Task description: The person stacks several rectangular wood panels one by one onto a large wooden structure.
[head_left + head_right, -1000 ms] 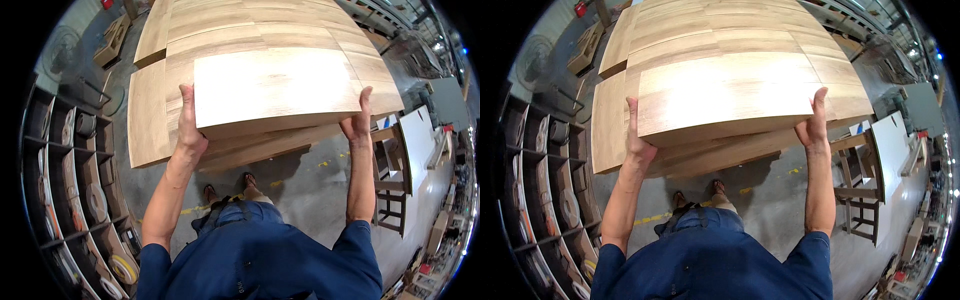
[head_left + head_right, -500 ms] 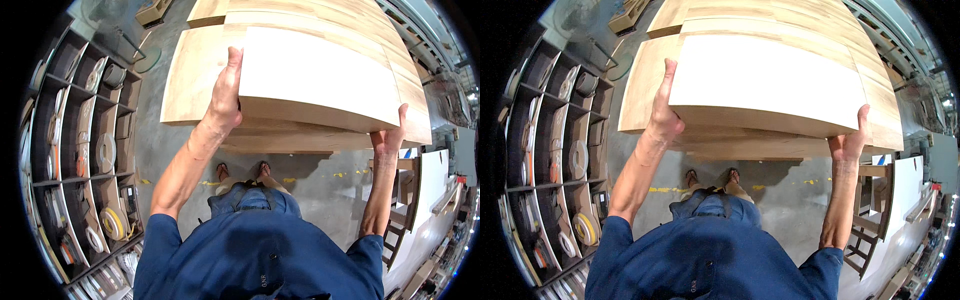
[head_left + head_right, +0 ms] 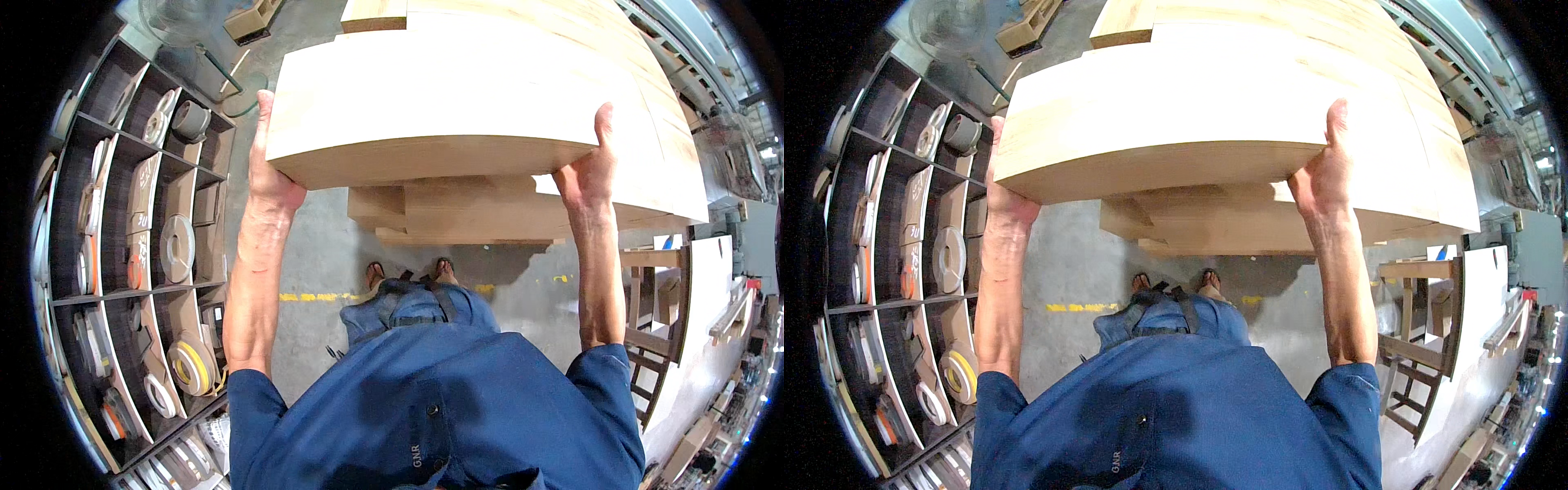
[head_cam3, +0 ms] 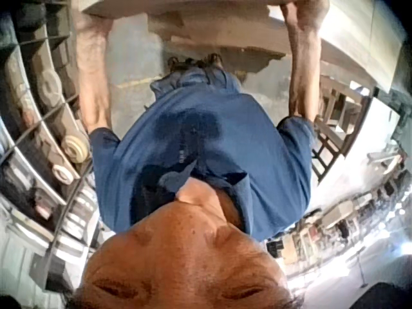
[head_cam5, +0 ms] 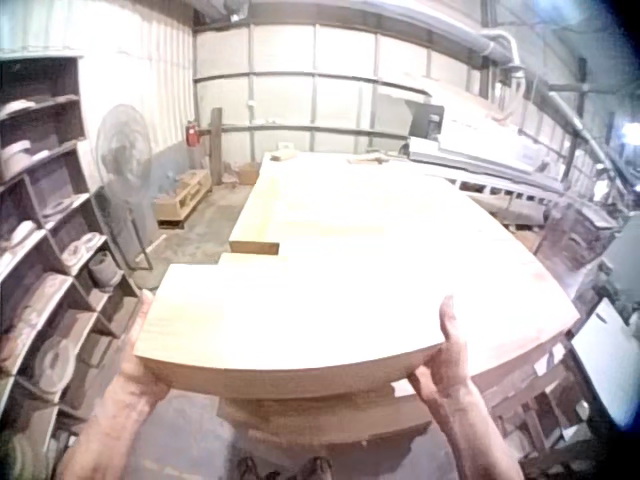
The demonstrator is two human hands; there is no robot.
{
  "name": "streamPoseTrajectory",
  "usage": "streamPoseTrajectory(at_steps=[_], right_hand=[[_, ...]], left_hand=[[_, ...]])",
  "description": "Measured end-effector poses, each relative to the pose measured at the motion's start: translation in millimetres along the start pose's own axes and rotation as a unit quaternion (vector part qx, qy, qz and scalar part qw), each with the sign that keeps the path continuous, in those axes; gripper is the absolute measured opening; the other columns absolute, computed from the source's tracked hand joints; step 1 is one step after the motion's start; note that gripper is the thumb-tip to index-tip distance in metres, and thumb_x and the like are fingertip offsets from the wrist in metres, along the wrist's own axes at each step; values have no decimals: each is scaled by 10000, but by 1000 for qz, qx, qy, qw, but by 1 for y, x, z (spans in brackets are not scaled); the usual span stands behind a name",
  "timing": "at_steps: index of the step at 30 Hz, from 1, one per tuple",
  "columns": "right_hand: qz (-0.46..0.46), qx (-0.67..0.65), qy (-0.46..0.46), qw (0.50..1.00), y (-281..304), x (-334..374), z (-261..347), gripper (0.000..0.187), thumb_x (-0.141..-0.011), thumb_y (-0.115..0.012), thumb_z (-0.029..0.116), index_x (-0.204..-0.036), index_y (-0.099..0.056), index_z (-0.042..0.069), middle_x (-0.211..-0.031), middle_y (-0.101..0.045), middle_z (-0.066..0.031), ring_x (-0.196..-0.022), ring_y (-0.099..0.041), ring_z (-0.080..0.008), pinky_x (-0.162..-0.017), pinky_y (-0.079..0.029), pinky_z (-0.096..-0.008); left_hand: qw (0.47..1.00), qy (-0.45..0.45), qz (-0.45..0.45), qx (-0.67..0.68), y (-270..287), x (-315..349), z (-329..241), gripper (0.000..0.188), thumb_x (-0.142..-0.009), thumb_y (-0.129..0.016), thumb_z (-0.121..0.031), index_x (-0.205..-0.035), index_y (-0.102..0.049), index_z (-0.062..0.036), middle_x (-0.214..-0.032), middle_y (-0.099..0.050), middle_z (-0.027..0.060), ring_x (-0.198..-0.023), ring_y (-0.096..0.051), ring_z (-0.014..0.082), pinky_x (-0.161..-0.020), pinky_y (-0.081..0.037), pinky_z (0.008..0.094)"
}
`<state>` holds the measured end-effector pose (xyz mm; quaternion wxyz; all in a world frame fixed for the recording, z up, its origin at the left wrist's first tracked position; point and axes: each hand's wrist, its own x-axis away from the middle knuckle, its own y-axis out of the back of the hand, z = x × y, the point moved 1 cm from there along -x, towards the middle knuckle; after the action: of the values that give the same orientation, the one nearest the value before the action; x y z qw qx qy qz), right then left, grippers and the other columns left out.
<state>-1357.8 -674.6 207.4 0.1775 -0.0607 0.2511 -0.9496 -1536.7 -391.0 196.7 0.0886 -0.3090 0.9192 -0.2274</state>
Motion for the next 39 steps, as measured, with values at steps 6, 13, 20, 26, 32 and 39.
streamPoseTrajectory(at_steps=[6,13,20,26,32,39], right_hand=[[-27,-18,-1,999,-2,10,-9,738,-909,-500,532,-1402,-287,24,-1390,-365,-195,-1310,-340,-331,-1058,-320,-518],[-33,-35,21,999,-4,15,-16,635,-962,-399,503,-1374,-354,22,-1362,-420,-165,-1263,-403,-298,-1060,-324,-461],[-70,-3,12,998,30,15,-18,626,-977,-409,438,-1340,-359,-69,-1244,-522,-191,-1223,-451,-278,-1053,-334,-411],[135,503,128,844,55,52,-9,469,-801,-630,167,-1227,-543,-9,-1161,-591,-146,-1128,-512,-261,-965,-394,-366],[99,598,199,770,46,44,-35,334,-704,-773,101,-991,-625,16,-993,-621,-124,-951,-583,-288,-821,-460,-377],[63,584,193,786,39,47,-39,198,-744,-756,102,-912,-682,26,-870,-668,-70,-803,-646,-160,-722,-509,-285]], left_hand=[[999,33,9,11,7,-3,9,596,-971,-363,-503,-1302,-454,-15,-1240,-545,124,-1144,-531,204,-950,-446,346],[998,31,57,18,13,-8,11,594,-978,-344,-500,-1291,-464,-10,-1242,-543,122,-1134,-532,200,-948,-446,343],[999,-23,15,-33,22,-4,7,585,-991,-334,-466,-1245,-502,34,-1202,-572,147,-1105,-547,217,-958,-427,331],[966,44,56,-248,74,43,28,422,-830,-578,-13,-1250,-536,-18,-1059,-612,34,-992,-541,138,-865,-406,259],[886,-112,89,-440,43,42,37,371,-721,-750,5,-1061,-599,4,-964,-678,61,-880,-612,124,-786,-478,266],[925,-45,90,-366,47,38,32,264,-774,-710,44,-1025,-635,14,-962,-691,56,-894,-619,110,-803,-489,262]])
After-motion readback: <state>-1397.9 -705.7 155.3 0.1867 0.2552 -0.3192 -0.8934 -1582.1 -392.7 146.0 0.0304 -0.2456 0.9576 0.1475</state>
